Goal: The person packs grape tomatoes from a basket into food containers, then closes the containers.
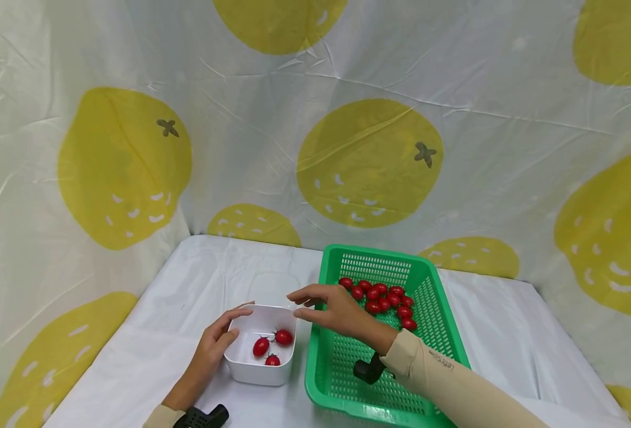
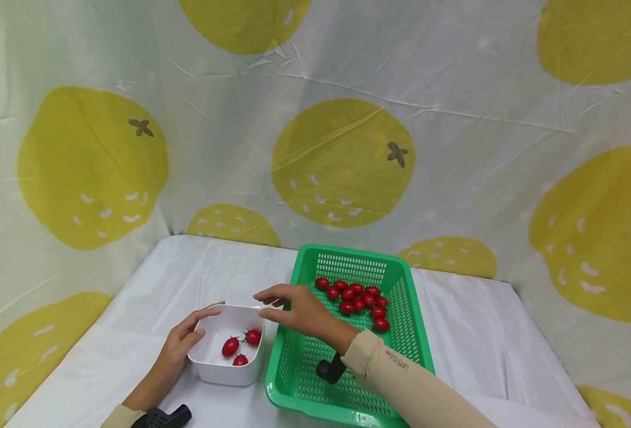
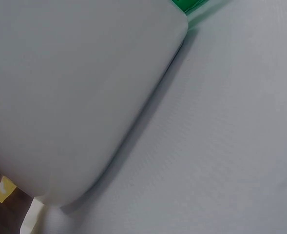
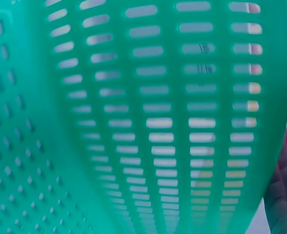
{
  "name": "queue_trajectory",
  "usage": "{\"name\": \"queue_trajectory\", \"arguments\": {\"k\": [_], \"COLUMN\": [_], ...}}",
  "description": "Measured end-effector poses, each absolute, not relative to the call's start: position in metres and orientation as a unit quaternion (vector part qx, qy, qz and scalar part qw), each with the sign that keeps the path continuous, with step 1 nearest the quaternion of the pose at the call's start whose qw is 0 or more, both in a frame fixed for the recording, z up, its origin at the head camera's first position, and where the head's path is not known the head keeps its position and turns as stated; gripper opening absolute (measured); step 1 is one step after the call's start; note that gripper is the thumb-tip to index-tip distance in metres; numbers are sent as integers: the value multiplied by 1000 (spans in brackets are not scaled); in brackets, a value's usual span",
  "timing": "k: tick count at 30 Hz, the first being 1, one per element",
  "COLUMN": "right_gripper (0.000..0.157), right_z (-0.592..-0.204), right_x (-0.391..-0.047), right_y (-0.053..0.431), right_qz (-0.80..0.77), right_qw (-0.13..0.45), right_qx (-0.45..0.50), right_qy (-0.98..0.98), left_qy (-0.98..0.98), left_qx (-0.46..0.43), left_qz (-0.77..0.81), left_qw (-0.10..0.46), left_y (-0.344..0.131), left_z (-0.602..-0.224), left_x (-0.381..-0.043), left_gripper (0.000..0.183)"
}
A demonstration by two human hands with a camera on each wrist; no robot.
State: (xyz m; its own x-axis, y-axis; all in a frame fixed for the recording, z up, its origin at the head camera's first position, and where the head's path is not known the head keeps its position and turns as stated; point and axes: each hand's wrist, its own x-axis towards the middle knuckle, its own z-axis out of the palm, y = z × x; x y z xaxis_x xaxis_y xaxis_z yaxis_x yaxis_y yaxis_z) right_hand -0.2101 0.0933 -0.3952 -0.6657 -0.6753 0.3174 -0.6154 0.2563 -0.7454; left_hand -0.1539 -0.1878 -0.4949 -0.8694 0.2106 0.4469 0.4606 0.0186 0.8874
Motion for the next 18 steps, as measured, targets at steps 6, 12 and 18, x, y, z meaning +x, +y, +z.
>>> {"name": "queue_trajectory", "arguments": {"k": [6, 12, 18], "right_gripper": [30, 31, 32], "right_z": [-394, -396, -401], "right_x": [-211, -218, -229], "right_y": [114, 137, 162], "right_qz": [-454, -447, -441], "right_qw": [20, 1, -4], "right_qx": [-380, -347, -300], "right_qy": [806, 824, 846], "left_qy": [-709, -713, -714], "left_qx": [-234, -229, -230], "left_qz": [-658, -656, -654], "left_qw": [97, 93, 97], "left_y": [-187, -187, -188], "left_z": [-494, -496, -498], "left_x": [-152, -153, -155], "left_gripper": [38, 38, 38]}}
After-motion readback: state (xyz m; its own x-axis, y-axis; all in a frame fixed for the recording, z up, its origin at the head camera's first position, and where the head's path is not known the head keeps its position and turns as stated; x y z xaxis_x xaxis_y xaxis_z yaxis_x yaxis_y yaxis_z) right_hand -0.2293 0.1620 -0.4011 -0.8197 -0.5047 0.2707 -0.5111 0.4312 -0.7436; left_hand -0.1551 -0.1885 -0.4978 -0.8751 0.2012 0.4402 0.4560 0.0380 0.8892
